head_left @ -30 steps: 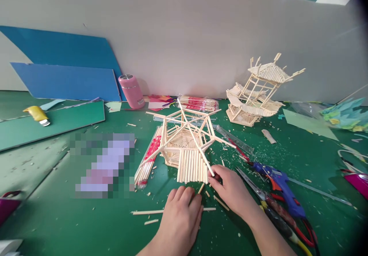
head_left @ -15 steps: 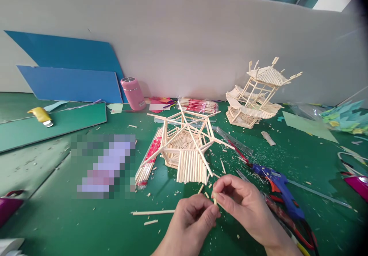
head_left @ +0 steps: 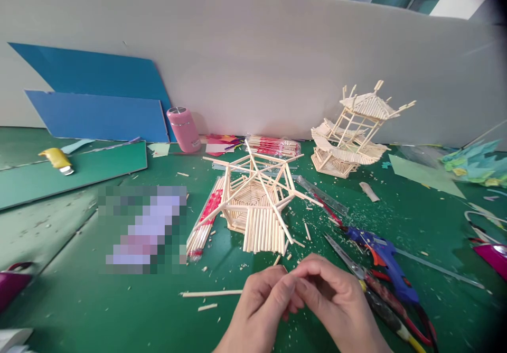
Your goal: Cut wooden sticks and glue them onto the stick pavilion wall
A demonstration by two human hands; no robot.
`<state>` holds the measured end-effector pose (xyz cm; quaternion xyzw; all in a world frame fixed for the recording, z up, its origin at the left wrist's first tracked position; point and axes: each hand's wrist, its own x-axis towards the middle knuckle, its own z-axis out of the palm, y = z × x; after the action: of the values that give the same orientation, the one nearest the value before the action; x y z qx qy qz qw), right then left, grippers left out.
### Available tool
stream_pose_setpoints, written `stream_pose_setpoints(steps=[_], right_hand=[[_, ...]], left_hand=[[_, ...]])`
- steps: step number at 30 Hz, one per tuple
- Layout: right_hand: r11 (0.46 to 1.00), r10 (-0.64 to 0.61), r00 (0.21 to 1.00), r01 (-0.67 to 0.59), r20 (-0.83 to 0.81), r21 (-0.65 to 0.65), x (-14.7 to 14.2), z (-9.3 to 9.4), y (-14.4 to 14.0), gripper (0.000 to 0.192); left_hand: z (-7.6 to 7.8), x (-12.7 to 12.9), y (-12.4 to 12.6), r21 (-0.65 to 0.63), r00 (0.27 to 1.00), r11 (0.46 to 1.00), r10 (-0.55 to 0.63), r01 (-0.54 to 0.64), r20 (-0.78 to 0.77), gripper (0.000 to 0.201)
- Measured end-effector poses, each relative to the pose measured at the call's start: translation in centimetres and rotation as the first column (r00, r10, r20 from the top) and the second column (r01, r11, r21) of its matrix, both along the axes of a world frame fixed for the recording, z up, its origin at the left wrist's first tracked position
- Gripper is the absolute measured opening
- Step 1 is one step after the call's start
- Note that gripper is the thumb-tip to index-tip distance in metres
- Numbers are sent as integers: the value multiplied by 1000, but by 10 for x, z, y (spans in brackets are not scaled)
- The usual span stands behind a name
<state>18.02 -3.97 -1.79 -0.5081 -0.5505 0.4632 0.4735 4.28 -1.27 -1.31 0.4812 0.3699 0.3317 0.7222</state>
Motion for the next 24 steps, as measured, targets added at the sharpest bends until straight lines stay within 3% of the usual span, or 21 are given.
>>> stream_pose_setpoints(steps=[6,10,17,21,24], right_hand=[[988,-1,978,-32,210,153,4,0,-6,11],[962,-83,944,-8,318,274,4,3,-9,9],[846,-401,851,202,338,494,-8,2,-3,12],[788,-485,809,241,331,566,-16,1,4,11],[788,-502,793,256,344,560,-20,1,9,12]], left_hand=[[0,1,2,66,998,997,38,-35,-52,41],[0,0,0,73,999,997,34,-33,-13,43],[-5,-2,-1,-64,984,986,158,-153,77,37],[-6,-5,0,-142,974,970,212,-200,76,27],[-3,-4,1,-188,968,957,239,-222,73,21]])
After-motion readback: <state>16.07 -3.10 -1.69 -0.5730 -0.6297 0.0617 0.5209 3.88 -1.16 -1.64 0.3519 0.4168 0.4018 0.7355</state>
